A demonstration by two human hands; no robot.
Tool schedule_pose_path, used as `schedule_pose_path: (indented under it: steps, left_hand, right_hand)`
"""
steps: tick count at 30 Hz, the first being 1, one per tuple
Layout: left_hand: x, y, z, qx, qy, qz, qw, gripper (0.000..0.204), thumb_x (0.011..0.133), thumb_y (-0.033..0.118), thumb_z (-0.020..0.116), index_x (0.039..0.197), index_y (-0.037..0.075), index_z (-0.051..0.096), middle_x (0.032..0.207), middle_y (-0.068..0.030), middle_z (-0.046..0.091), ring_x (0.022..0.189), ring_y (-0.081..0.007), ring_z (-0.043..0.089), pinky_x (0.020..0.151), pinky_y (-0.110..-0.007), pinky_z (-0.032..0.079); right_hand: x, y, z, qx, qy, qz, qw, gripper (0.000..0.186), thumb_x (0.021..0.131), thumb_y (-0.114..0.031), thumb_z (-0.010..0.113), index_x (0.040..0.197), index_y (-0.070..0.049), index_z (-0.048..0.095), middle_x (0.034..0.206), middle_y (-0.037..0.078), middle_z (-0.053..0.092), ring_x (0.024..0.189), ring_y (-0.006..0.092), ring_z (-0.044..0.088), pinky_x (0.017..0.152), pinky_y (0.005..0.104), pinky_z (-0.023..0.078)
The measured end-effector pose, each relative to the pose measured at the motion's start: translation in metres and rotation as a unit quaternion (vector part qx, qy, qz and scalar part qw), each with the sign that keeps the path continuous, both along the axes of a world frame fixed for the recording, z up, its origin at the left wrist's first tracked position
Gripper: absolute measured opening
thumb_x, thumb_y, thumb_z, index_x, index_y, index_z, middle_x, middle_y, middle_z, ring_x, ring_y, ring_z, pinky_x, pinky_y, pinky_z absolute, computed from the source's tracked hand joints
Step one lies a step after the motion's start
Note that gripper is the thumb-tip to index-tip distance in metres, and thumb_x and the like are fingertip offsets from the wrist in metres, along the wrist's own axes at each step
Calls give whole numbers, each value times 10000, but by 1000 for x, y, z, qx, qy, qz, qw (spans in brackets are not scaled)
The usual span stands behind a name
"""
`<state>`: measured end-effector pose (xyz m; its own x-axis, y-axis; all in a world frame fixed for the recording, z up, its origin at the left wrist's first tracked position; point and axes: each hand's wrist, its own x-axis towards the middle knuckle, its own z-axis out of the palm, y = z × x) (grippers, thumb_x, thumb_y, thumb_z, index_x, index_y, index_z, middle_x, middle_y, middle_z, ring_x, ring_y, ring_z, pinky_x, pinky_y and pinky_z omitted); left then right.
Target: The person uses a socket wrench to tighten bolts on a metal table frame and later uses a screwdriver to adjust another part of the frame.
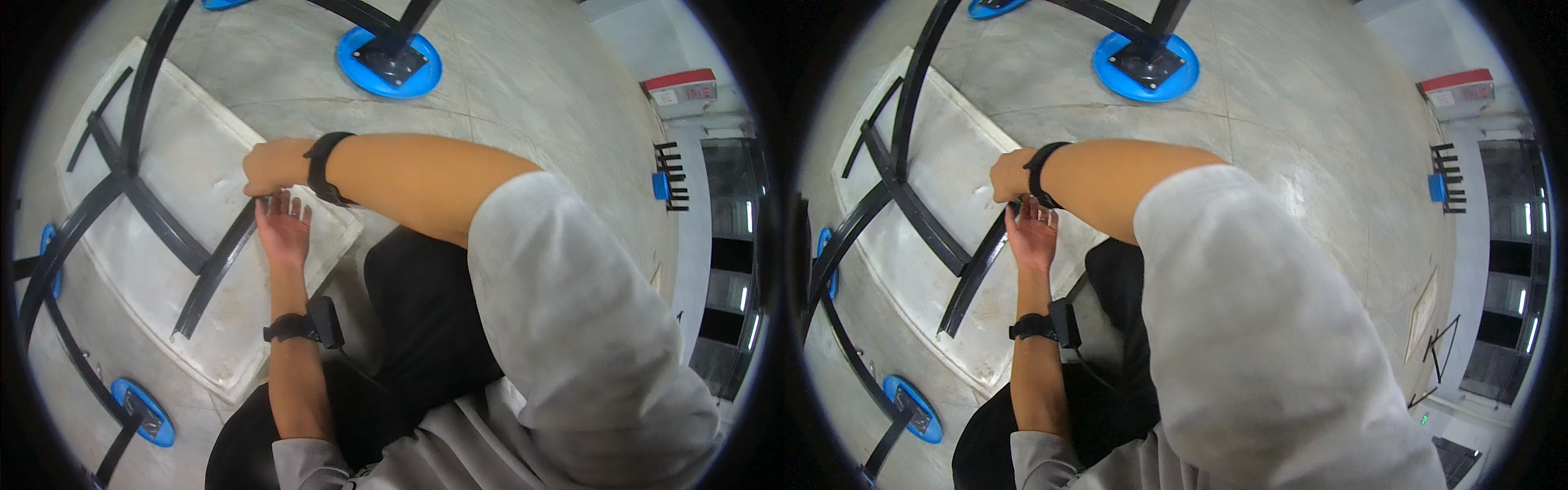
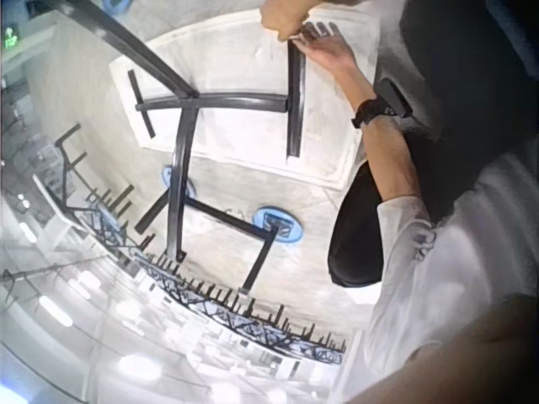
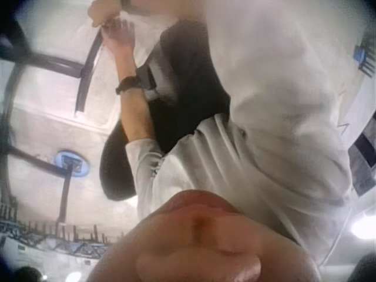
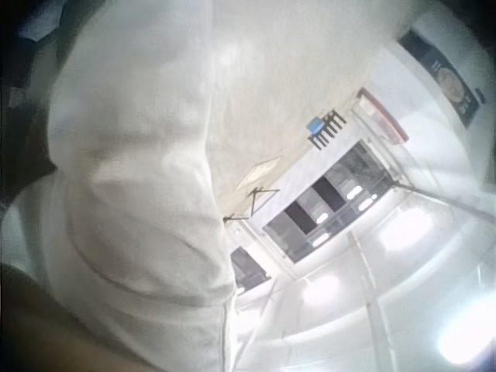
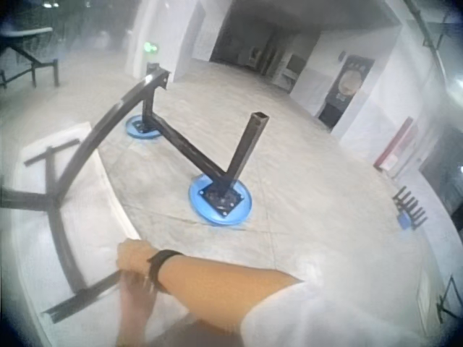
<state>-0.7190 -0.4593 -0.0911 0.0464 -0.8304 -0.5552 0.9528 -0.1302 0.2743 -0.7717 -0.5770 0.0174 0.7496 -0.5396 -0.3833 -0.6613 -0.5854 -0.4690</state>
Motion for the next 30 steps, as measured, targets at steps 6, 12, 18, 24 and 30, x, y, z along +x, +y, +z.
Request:
schedule_pose_path:
  steps: [6, 12, 18, 24, 30]
  left_hand:
    - [-8, -13, -12, -38, 20, -16, 999, 323, 834, 430, 507, 952, 131, 549, 948, -12, 542, 920, -185, 459, 850, -373, 354]
    - [7, -30, -26, -48, 12, 18, 999, 366, 856, 409, 486, 1115, 150, 468, 1144, -25, 460, 1089, -223, 403, 962, -441, 303]
    - [-15, -55, -17, -35, -27, 5, 999, 339, 842, 428, 494, 1056, 168, 533, 1034, 49, 541, 941, -148, 455, 842, -313, 326]
    - [-1, -55, -51, -55, 3, -6, 998, 325, 864, 410, 472, 1076, 177, 552, 956, 56, 549, 797, -82, 454, 747, -260, 353]
    - [0, -64, -43, -100, 33, -12, 994, 344, 879, 382, 460, 1096, 121, 515, 1134, -11, 518, 1048, -187, 441, 953, -365, 300]
  right_hand:
    - [-1, -10, -2, -12, 35, -35, 999, 288, 709, -264, 544, 776, -12, 666, 732, 182, 639, 720, 321, 632, 652, 405, 494]
    - [15, -25, -17, -72, -11, -6, 997, 265, 645, -257, 586, 766, -40, 678, 796, 188, 639, 758, 312, 636, 684, 397, 503]
    - [-5, -55, -38, -99, -46, -16, 994, 204, 606, -202, 623, 707, -33, 676, 742, 189, 636, 707, 317, 636, 622, 390, 511]
    - [14, -61, -63, -94, -20, -9, 995, 226, 595, -195, 636, 731, -21, 684, 735, 191, 637, 719, 306, 640, 642, 380, 509]
    - [17, -59, -62, -134, 2, -28, 991, 221, 600, -208, 639, 721, -28, 681, 742, 171, 647, 719, 289, 646, 632, 389, 510]
